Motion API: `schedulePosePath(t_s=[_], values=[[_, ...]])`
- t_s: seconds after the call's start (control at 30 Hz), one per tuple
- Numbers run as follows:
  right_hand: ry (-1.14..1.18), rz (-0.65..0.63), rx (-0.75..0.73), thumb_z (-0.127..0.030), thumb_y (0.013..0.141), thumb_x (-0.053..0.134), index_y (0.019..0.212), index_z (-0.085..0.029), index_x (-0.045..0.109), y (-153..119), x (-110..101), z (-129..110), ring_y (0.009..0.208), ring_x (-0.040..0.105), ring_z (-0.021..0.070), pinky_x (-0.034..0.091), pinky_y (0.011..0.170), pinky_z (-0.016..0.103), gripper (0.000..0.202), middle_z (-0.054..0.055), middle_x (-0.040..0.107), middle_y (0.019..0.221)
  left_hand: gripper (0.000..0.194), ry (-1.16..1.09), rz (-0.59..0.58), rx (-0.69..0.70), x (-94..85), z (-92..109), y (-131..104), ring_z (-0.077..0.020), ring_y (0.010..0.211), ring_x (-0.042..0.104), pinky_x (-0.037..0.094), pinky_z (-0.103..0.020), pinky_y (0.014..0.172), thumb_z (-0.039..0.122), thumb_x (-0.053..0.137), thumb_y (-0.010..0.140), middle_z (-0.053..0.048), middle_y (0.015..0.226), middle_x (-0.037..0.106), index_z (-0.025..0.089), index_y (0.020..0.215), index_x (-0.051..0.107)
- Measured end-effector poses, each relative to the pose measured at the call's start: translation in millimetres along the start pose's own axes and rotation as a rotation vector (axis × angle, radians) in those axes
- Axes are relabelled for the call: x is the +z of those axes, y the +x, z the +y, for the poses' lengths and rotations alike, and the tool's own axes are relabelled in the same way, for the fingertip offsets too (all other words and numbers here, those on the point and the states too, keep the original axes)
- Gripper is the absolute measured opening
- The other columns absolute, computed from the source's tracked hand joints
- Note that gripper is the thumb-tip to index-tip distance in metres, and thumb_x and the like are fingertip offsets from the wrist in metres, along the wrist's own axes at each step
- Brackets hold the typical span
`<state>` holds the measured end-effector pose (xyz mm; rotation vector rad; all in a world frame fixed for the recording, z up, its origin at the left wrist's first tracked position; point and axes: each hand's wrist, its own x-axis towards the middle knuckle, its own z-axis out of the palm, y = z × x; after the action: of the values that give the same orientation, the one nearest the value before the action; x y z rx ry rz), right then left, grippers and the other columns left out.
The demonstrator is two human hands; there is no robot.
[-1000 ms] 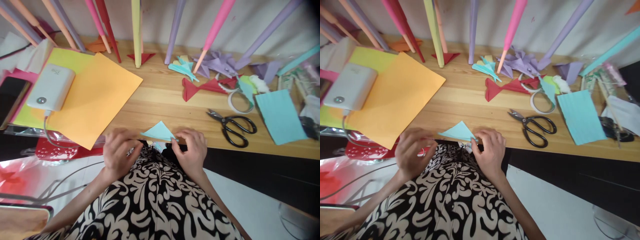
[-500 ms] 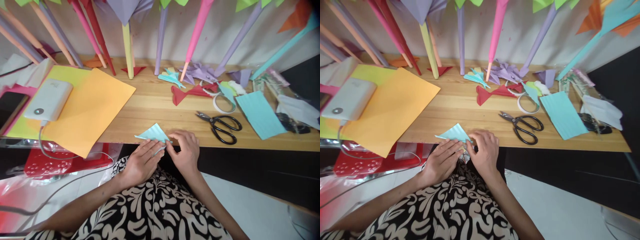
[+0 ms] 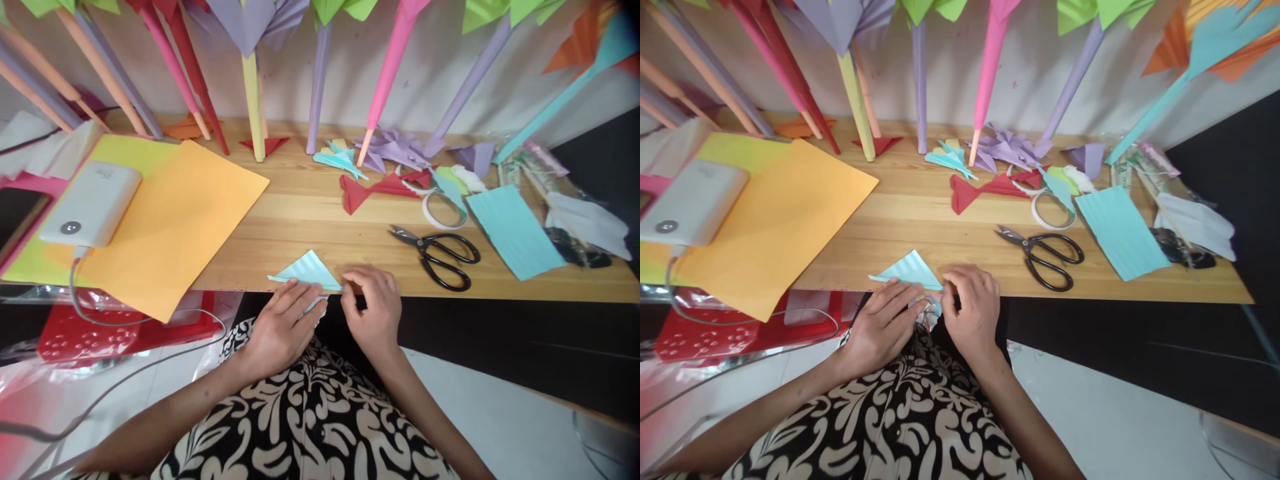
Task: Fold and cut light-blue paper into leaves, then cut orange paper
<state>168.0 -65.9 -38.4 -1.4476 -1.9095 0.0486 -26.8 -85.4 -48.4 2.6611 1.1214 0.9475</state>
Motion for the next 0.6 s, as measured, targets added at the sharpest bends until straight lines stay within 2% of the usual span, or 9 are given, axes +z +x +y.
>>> schedulePosePath(t_s=[0.13,0.23,0.3,0.47,0.6], values=[[0.065,0.078,-0.027,-0.004,0.087,0.056,0.104,-0.023,0.062,-8,-12,-1,0.09,0.064,0.0212,0.048,0.082,0.038,0.026,0.005,0.071,0.094,0.027,0.004,0.03,0.012,1.9,-1,1,-0.0249,0.116,0.062,0.048,-0.048,0.108,0.006,0.055,0.088,-0.011,0.124,0.069,0.012,0.112,0.067],[0.074,-0.038,-0.161,-0.006,0.088,0.058,0.112,-0.024,0.063,-13,-13,-8,0.095,0.063,0.0217,0.048,0.087,0.039,0.03,0.004,0.072,0.1,0.024,0.001,0.07,0.012,4.1,-2,2,-0.0252,0.114,0.062,0.049,-0.048,0.106,0.006,0.056,0.088,-0.011,0.121,0.071,0.012,0.109,0.068],[0.044,-0.12,-0.193,-0.01,0.089,0.059,0.117,-0.023,0.064,-16,-8,-10,0.098,0.061,0.0229,0.046,0.089,0.04,0.031,0.004,0.073,0.104,0.023,-0.001,0.093,0.011,5.0,-2,2,-0.0249,0.113,0.062,0.05,-0.047,0.105,0.007,0.056,0.088,-0.01,0.117,0.072,0.012,0.107,0.068],[0.011,-0.13,-0.154,-0.01,0.091,0.059,0.118,-0.025,0.066,-23,6,-6,0.1,0.059,0.0237,0.045,0.091,0.04,0.032,0.004,0.072,0.105,0.024,-0.051,0.076,0.028,0.7,-8,-4,-0.0235,0.119,0.059,0.047,-0.044,0.109,0.006,0.056,0.09,-0.011,0.12,0.071,0.01,0.11,0.066],[0.019,-0.102,-0.136,-0.011,0.091,0.06,0.116,-0.026,0.066,-24,8,-6,0.1,0.06,0.0233,0.044,0.089,0.04,0.031,0.003,0.071,0.103,0.031,-0.058,0.049,-0.03,-8.5,-17,-15,-0.0246,0.124,0.055,0.046,-0.045,0.108,0.004,0.057,0.089,-0.012,0.125,0.068,0.009,0.119,0.063]])
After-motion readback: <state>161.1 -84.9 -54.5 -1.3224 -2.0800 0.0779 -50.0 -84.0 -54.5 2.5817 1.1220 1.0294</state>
